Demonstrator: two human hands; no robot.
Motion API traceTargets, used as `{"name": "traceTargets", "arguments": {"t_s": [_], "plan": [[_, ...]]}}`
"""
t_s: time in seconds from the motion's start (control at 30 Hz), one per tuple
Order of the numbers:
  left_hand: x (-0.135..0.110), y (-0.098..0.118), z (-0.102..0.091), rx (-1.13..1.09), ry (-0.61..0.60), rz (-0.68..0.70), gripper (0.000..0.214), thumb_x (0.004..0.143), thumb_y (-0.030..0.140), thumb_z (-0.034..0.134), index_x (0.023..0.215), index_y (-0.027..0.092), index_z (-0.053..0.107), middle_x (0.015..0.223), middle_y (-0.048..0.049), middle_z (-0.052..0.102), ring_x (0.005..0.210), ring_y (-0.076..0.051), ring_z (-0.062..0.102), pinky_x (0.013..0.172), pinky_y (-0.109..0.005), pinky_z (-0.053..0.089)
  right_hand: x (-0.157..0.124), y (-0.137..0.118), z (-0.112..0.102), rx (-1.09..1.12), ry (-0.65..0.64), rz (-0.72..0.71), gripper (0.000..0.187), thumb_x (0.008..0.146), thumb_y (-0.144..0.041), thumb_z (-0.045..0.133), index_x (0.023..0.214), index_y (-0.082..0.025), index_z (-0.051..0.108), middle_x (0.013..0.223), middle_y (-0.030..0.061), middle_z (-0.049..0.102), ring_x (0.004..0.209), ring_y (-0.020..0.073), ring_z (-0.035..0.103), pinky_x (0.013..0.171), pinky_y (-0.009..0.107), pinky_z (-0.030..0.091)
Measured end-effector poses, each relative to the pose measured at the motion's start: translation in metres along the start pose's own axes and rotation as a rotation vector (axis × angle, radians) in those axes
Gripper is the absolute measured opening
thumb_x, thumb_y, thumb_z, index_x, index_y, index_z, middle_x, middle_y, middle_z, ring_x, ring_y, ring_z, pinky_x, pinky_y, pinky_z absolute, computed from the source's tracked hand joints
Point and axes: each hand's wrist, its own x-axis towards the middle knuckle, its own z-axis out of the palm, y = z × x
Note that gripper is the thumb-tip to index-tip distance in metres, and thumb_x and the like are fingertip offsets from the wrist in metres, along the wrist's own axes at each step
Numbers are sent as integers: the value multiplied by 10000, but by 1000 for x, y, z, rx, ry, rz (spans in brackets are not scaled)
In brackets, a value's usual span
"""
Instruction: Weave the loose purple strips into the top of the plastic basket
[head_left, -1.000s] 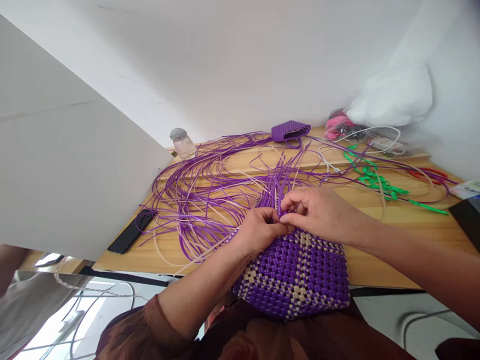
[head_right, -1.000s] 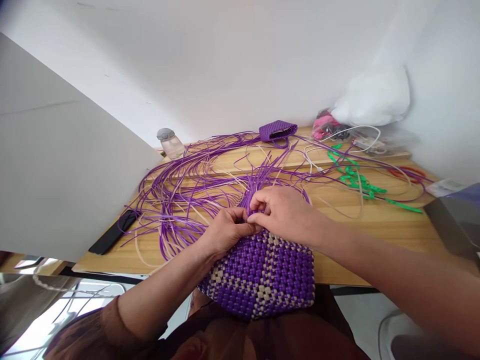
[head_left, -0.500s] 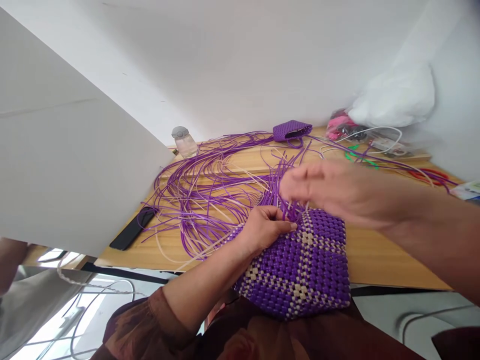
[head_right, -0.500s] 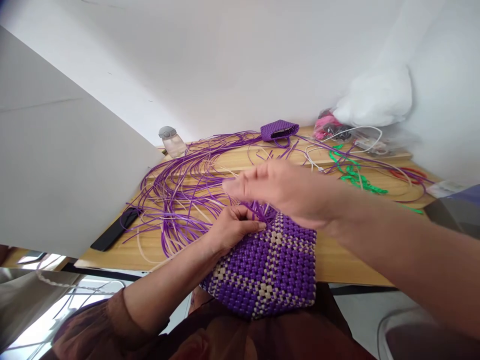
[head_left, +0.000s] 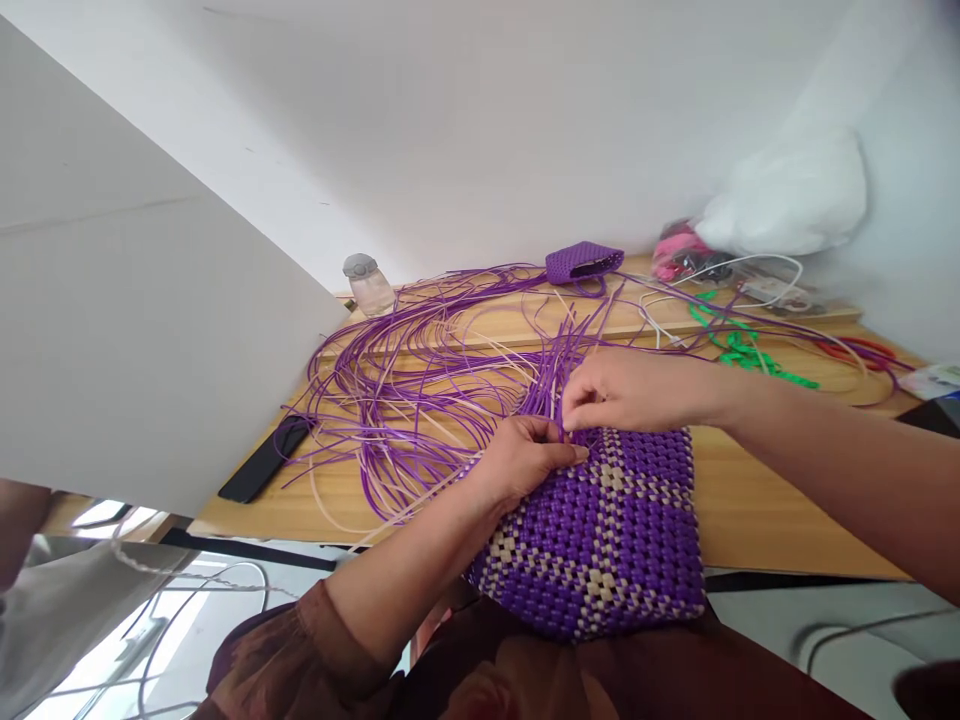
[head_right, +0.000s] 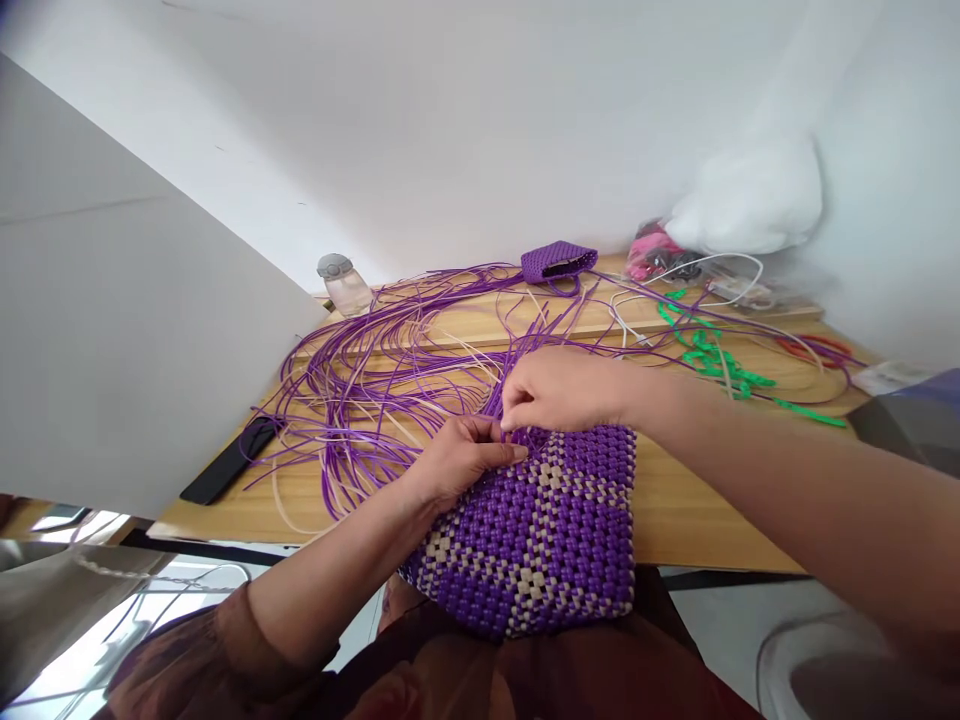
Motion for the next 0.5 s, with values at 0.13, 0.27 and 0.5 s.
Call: {"name": "traceTargets", "arguments": {"t_s": [0.13,0.27,0.5], "plan": [[0,1,1,-47,-38,14,250,567,298,836,672,130,684,602,29,589,547,-73,451,612,-259,338,-2,1,21,-77,-196,-47,148,819,-187,621,811,-183,768,733,-7,730,667,131,626,632,243,408],[0,0,3,-79,14,67,243,551,235,853,729,120,733,728,-14,689,657,-113,562,704,-278,421,7,2,29,-32,-131,-64,138,831,-221,617,752,-178,721,666,-20,683,606,113,578,601,244,366],[-4,1,-4,-131,-30,48,323,594,321,886,808,114,758,835,-54,734,753,-150,620,783,-298,462,11,20,44,153,-115,-70,179,848,-257,578,773,-175,719,683,-22,671,639,121,585,612,237,387]]}}
